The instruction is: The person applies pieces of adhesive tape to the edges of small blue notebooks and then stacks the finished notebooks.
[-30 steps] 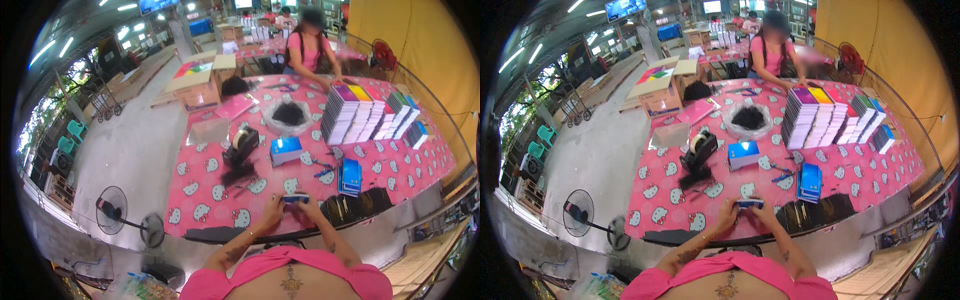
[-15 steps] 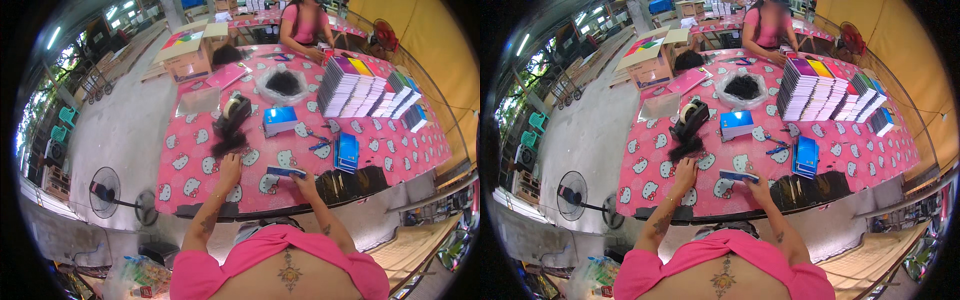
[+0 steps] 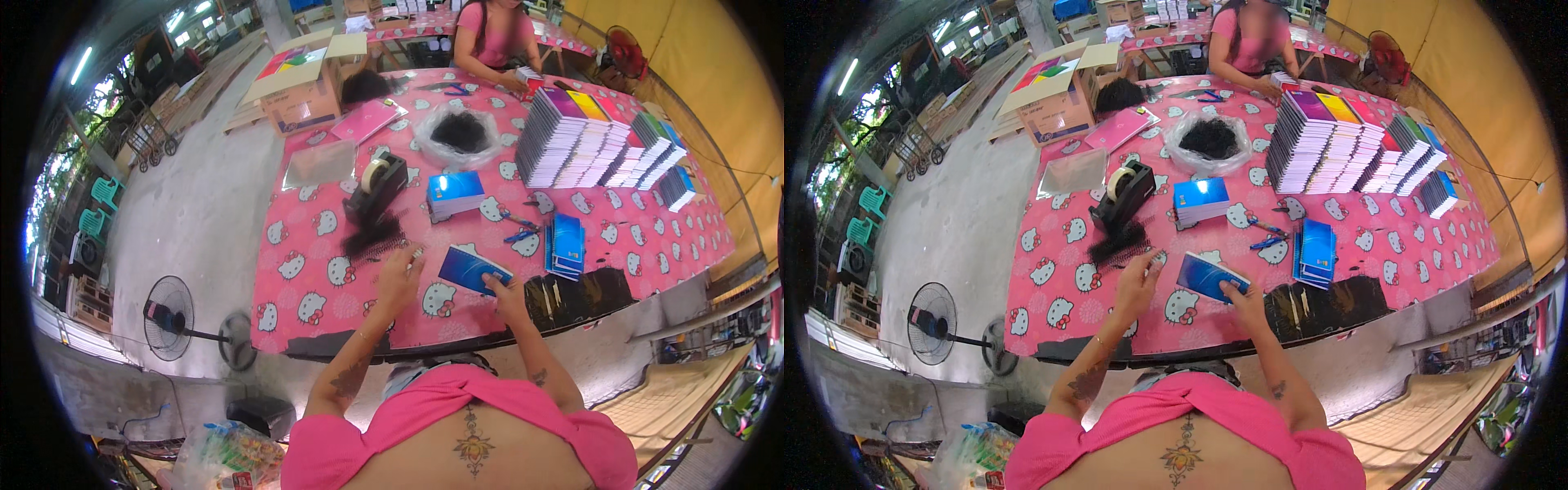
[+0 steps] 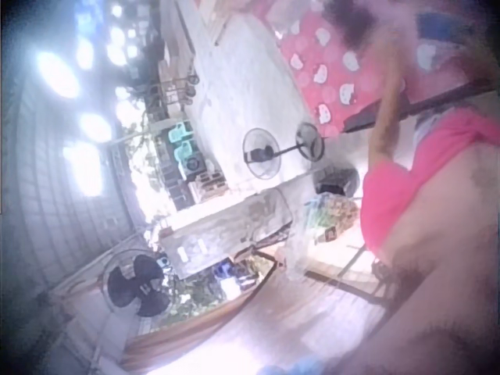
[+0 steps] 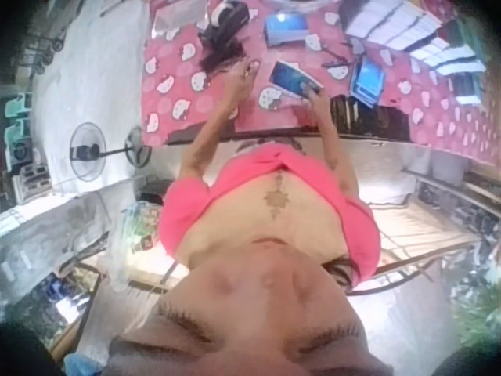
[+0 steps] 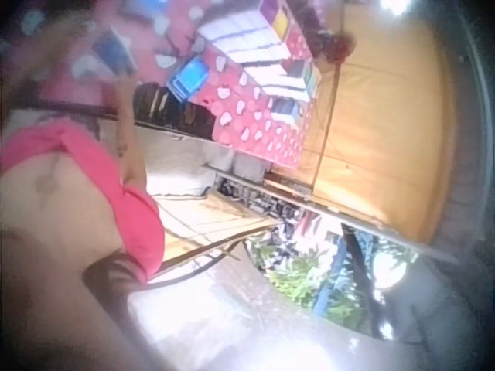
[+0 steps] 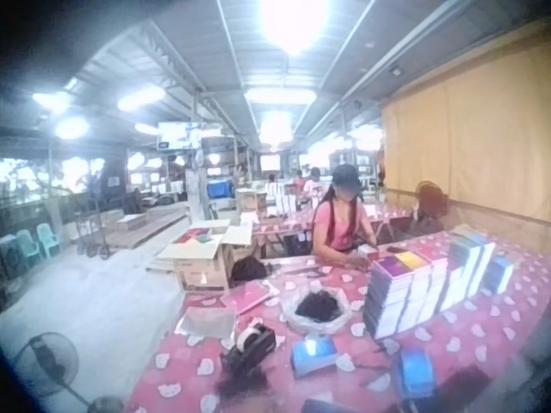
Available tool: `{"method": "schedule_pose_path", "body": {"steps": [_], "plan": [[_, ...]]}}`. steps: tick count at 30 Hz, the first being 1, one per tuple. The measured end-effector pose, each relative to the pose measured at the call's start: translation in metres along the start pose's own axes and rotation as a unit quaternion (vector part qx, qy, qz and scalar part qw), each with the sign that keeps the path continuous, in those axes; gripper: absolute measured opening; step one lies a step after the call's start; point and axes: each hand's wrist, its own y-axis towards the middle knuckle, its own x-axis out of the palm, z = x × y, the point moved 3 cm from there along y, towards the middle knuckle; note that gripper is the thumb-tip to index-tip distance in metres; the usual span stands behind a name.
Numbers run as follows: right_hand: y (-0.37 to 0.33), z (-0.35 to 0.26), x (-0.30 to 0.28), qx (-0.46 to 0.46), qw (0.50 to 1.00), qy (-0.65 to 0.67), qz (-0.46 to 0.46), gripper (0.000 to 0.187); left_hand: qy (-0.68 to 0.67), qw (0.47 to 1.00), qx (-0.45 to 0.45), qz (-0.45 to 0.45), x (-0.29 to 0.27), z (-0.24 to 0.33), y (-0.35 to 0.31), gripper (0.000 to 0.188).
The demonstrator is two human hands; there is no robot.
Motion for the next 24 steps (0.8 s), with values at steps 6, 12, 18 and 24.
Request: {"method": "schedule_pose_path", "body": {"steps": [6,12,18,24], "plan": [[0.005,-0.010,-0.005,0.018,0.999,-0.021,-0.034,0.038,-0.065,0.997,0.043,0.001,-0.022,0.049,0.005,0.025],[0.005,-0.029,0.005,0.011,0.997,-0.022,-0.068,0.034,-0.034,0.993,0.109,0.012,-0.042,0.067,0.012,0.019],[0.007,-0.031,0.006,-0.006,0.996,-0.047,-0.079,0.035,-0.023,0.996,0.082,-0.026,-0.049,0.069,0.015,0.015],[0.011,-0.032,0.010,-0.007,0.996,-0.034,-0.084,0.033,0.020,0.994,0.108,0.009,-0.058,0.071,0.029,0.017]]}}
